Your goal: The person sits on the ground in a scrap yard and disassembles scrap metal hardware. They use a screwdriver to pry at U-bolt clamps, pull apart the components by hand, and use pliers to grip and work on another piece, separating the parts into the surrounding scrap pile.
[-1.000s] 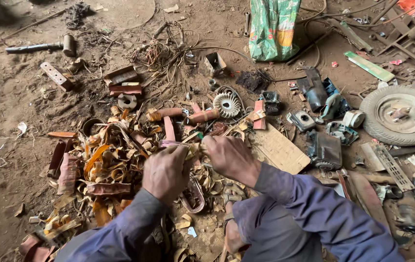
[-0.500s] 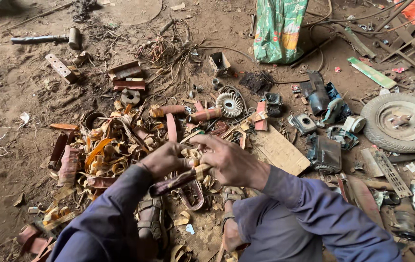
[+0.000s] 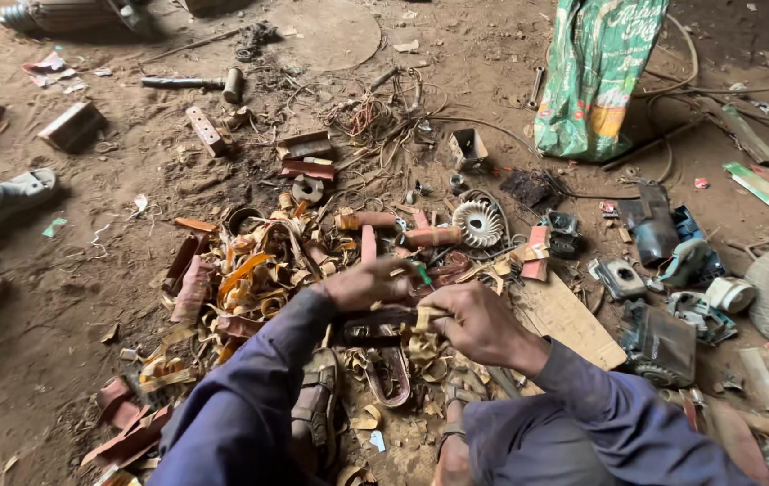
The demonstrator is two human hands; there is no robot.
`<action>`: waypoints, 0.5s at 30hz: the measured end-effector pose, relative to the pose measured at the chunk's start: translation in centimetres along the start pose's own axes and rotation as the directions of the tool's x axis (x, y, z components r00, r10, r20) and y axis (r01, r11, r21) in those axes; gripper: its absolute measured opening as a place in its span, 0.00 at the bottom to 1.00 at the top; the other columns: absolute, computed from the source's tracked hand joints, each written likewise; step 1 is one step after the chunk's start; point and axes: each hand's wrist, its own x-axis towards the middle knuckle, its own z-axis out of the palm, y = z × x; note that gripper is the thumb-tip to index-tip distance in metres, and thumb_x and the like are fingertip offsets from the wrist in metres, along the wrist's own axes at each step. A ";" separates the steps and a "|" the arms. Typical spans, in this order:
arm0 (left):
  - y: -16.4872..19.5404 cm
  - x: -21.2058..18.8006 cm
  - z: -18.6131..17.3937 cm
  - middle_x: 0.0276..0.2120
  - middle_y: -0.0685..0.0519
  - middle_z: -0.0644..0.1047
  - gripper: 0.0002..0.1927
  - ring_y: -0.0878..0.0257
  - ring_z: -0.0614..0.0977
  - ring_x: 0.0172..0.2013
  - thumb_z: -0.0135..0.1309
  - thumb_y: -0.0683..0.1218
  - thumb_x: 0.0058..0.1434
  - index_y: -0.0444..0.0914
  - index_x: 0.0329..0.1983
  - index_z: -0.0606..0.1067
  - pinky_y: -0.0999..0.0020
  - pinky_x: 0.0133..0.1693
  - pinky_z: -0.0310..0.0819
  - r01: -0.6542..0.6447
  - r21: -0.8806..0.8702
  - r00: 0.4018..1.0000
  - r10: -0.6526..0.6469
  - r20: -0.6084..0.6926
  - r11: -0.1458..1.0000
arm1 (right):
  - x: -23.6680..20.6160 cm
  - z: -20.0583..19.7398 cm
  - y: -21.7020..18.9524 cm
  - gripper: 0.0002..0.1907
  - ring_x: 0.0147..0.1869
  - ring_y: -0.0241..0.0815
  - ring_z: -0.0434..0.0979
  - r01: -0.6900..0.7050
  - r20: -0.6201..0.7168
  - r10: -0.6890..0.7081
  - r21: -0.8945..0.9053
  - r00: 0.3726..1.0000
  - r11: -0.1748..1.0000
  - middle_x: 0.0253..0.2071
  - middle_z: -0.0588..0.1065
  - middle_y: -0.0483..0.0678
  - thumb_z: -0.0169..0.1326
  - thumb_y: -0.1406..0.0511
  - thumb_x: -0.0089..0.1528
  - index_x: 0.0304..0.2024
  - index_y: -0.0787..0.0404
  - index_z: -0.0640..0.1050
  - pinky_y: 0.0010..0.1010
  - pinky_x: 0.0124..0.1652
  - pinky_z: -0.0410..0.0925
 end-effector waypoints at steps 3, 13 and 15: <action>2.5 -0.9 -1.5 0.30 0.48 0.82 0.14 0.58 0.83 0.28 0.48 0.42 0.66 0.39 0.51 0.80 0.62 0.32 0.78 0.250 0.449 0.747 0.124 -0.653 0.858 | 0.3 -0.3 0.7 0.08 0.27 0.39 0.79 -0.226 -0.010 0.228 0.092 0.974 0.970 0.26 0.81 0.46 0.57 0.66 0.58 0.36 0.59 0.85 0.38 0.30 0.70; 5.3 -3.3 9.4 0.46 0.33 0.74 0.44 0.45 0.80 0.43 0.69 0.46 0.48 0.20 0.62 0.62 0.53 0.41 0.80 -0.424 0.484 0.616 0.635 -0.465 0.766 | 1.5 0.1 1.4 0.12 0.32 0.37 0.78 -0.370 -0.106 0.497 0.540 0.861 0.756 0.36 0.82 0.50 0.53 0.69 0.66 0.47 0.66 0.84 0.29 0.33 0.72; 5.8 -2.9 10.4 0.43 0.35 0.77 0.38 0.45 0.82 0.41 0.68 0.43 0.45 0.24 0.57 0.67 0.54 0.41 0.80 -0.374 0.499 0.566 0.618 -0.545 0.782 | 1.7 0.2 0.6 0.12 0.35 0.32 0.81 -0.247 -0.181 0.397 0.538 0.900 0.806 0.36 0.83 0.47 0.53 0.70 0.64 0.46 0.67 0.83 0.25 0.35 0.74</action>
